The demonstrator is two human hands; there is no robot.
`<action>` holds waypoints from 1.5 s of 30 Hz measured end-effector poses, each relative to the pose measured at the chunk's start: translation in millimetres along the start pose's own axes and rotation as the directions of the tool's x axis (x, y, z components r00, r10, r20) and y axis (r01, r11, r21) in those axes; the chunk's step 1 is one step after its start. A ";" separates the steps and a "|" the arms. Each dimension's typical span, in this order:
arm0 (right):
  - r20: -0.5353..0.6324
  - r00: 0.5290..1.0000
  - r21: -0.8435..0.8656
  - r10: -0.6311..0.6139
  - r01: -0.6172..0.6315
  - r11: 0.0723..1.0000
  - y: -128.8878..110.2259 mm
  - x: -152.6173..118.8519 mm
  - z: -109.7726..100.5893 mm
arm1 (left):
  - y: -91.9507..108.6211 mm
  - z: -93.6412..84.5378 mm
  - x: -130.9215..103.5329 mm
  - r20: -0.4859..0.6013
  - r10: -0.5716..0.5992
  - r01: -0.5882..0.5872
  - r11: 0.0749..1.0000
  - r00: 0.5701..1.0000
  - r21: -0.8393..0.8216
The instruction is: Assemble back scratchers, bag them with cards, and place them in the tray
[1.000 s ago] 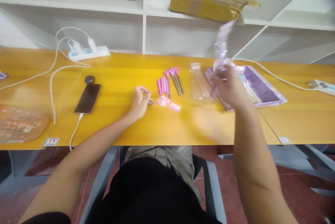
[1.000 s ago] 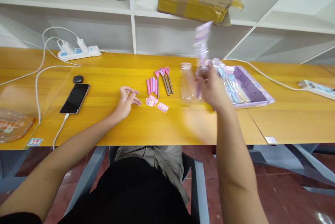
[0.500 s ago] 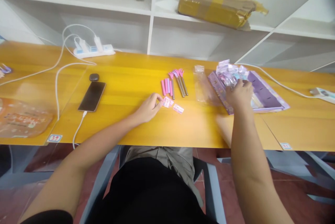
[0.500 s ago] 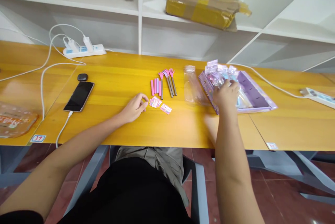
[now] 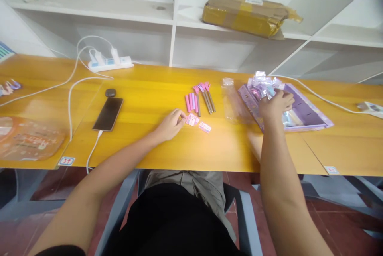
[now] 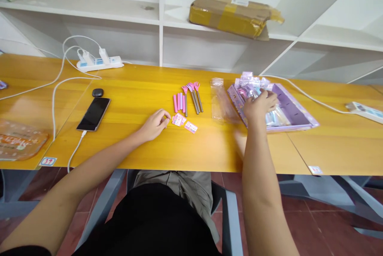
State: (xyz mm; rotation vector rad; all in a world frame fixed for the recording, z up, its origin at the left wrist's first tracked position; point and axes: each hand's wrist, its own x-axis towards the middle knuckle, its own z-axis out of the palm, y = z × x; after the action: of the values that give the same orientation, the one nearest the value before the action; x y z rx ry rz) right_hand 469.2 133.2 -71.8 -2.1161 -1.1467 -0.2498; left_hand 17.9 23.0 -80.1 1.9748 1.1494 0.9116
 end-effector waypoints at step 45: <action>0.592 0.664 0.265 -0.457 0.374 0.888 -172.4 -163.9 14.8 | -4.1 3.6 1.6 0.110 -0.047 0.041 0.998 0.993 0.055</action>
State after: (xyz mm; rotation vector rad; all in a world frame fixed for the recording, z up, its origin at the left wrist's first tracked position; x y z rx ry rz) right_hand 233.7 96.9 -75.0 -1.8329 -2.0044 0.3825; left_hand 19.7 25.3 -84.9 2.0073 1.1591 0.7461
